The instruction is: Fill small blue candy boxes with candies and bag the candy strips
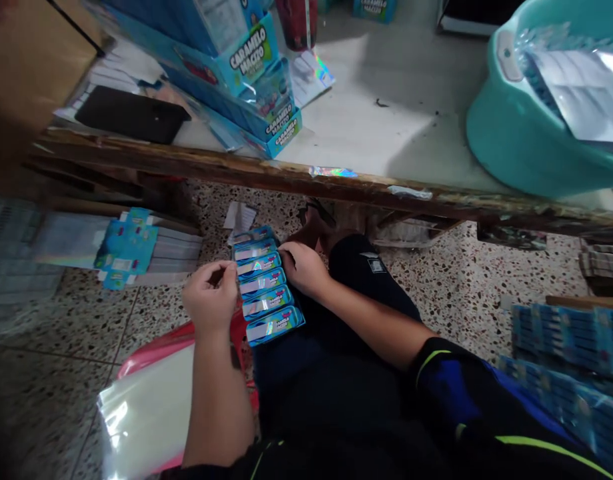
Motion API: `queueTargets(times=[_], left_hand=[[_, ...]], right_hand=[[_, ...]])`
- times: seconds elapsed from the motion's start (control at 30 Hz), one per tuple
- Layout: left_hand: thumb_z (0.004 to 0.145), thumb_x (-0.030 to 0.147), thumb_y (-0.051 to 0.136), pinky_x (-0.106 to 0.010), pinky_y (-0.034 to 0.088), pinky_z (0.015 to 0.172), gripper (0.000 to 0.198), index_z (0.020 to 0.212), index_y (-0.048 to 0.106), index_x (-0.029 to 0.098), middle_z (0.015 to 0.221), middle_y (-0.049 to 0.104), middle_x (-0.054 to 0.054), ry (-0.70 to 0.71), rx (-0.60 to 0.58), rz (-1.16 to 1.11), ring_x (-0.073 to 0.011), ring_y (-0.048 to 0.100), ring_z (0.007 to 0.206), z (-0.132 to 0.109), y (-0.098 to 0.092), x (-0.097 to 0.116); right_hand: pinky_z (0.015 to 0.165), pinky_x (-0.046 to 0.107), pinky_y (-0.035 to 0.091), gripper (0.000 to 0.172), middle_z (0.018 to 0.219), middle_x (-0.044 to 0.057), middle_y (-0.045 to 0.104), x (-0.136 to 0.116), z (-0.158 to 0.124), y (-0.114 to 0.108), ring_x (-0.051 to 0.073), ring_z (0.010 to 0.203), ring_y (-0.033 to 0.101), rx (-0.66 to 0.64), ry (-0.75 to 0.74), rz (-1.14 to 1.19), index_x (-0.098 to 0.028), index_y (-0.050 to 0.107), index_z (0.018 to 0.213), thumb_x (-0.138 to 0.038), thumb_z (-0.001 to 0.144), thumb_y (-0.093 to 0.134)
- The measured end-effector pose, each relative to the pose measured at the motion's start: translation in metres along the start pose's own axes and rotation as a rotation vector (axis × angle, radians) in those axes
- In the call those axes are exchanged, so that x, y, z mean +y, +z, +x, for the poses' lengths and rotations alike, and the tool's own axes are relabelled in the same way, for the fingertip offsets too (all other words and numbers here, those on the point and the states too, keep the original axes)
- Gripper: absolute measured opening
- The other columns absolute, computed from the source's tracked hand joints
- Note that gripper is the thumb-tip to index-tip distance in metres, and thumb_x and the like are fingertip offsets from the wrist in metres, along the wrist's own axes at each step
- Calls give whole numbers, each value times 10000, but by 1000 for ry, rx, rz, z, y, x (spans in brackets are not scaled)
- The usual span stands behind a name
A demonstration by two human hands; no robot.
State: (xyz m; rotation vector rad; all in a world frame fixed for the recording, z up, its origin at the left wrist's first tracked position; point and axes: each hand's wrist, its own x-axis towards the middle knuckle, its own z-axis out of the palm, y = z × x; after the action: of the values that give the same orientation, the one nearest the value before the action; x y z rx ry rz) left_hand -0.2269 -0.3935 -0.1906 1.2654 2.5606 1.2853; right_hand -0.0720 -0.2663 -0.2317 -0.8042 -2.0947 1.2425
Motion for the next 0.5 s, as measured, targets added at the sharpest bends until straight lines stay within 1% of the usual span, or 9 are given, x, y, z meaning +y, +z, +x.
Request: queueTargets(times=[0.17,0.3,0.37,0.43,0.5], left_hand=[[894,223,592,-295,514,810,118,795,635,175,816,692,-51,114,8,51,-181,660,815,-7,-1,10],[894,259,569,-322,515,829,119,815,612,181,840,676,-67,115,-10,36,-195,648,849,-16,0,10],[873,286,582,-324,515,820,127,820,616,176,848,670,-66,51,-6,-7,-194,643,851,-17,-3,9],[847,311,598,-300,512,751,152,834,635,164,816,661,-45,-86,-13,-65,-174,631,785,-14,-8,5],[822,332,624,-270,496,668,187,837,658,149,749,645,-16,-244,-40,-128,-144,602,687,-6,-9,2]], right_hand=[[816,340,497,177,926,64,683,-4,-4,-4,210,885,626,5,52,20,-212,599,926,-259,968,434],[779,332,480,131,876,50,650,-9,-4,-9,200,829,598,-26,69,75,-212,553,886,-245,939,439],[777,322,475,111,872,44,639,-11,-3,-11,192,825,588,-41,42,96,-211,539,870,-225,919,441],[784,312,472,100,861,37,627,-13,1,-12,184,822,582,-39,5,111,-207,533,851,-198,903,447],[796,302,471,105,850,27,624,-16,6,-12,177,825,585,-32,9,90,-202,538,844,-167,900,456]])
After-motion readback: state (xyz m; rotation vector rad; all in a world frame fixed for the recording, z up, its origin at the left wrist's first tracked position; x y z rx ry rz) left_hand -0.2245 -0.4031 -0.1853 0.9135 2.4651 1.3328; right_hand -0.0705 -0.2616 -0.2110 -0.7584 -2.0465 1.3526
